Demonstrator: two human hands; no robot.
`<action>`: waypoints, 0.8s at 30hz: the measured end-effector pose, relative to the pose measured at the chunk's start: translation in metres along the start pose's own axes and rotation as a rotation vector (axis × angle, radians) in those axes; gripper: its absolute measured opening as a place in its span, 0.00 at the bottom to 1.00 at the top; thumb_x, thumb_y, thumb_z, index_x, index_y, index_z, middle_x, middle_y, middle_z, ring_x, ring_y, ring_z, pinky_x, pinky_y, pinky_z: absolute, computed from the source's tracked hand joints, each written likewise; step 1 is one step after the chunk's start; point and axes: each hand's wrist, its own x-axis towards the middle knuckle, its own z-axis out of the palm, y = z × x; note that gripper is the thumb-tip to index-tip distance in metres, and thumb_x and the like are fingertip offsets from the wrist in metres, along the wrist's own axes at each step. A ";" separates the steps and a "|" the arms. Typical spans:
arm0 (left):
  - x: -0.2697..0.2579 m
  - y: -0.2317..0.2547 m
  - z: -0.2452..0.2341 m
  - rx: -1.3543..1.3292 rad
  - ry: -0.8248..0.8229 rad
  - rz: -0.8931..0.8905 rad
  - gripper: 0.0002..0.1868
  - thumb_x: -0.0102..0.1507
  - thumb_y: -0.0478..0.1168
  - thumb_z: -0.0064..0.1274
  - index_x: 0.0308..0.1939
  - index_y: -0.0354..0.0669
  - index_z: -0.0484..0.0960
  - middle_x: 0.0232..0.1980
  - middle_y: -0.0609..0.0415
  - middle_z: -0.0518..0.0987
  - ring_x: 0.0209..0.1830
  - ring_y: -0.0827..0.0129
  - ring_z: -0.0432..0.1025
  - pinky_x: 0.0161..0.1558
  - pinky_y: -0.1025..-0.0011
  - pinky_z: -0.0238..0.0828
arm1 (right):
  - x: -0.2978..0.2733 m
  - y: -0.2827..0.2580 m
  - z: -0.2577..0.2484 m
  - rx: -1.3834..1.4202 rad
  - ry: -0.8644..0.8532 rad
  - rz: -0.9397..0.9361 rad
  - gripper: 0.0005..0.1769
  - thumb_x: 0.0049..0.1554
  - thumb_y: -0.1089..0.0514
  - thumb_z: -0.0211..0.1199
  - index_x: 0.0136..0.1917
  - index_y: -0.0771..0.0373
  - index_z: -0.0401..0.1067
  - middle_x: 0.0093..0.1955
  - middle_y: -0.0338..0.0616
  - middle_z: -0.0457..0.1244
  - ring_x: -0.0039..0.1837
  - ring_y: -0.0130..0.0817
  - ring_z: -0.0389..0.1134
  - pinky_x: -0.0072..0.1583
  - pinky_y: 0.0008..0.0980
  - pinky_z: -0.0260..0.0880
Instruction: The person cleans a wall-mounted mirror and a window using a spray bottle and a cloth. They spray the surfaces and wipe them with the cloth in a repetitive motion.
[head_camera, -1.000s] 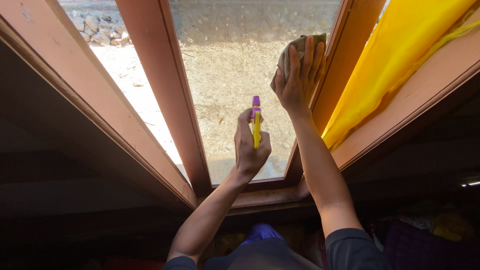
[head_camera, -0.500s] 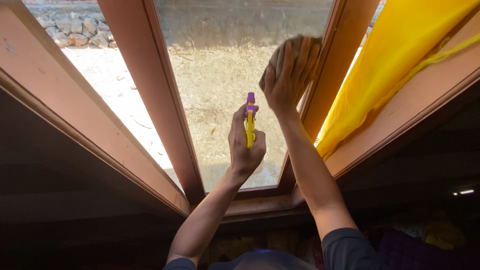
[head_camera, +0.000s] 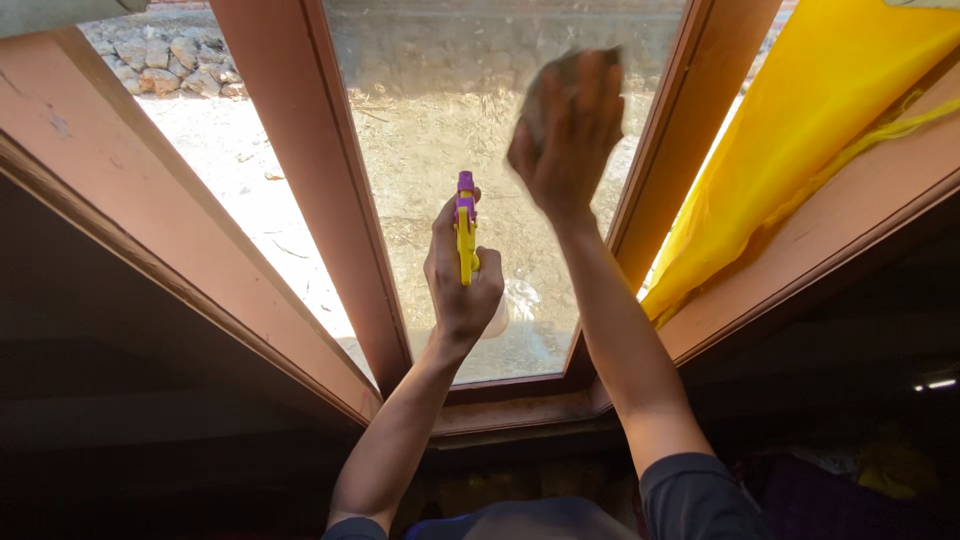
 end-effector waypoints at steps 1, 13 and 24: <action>0.001 -0.001 -0.003 -0.006 -0.011 0.005 0.37 0.55 0.19 0.42 0.71 0.31 0.63 0.68 0.37 0.75 0.70 0.50 0.72 0.71 0.61 0.71 | 0.005 0.012 0.005 -0.019 0.018 0.074 0.35 0.71 0.37 0.46 0.86 0.43 0.43 0.88 0.46 0.35 0.88 0.54 0.34 0.86 0.59 0.36; 0.024 -0.004 -0.038 -0.084 -0.064 -0.031 0.37 0.56 0.20 0.43 0.71 0.30 0.63 0.68 0.37 0.74 0.71 0.50 0.71 0.71 0.60 0.69 | 0.074 -0.093 0.033 0.044 -0.039 -0.265 0.33 0.74 0.39 0.54 0.85 0.43 0.48 0.86 0.48 0.39 0.86 0.56 0.38 0.84 0.61 0.37; 0.029 -0.018 -0.059 -0.067 -0.079 -0.042 0.37 0.56 0.20 0.42 0.72 0.29 0.62 0.69 0.37 0.74 0.71 0.51 0.71 0.72 0.61 0.69 | 0.140 -0.102 0.069 -0.084 -0.067 -0.097 0.30 0.72 0.34 0.54 0.81 0.45 0.55 0.81 0.50 0.49 0.83 0.53 0.45 0.81 0.64 0.39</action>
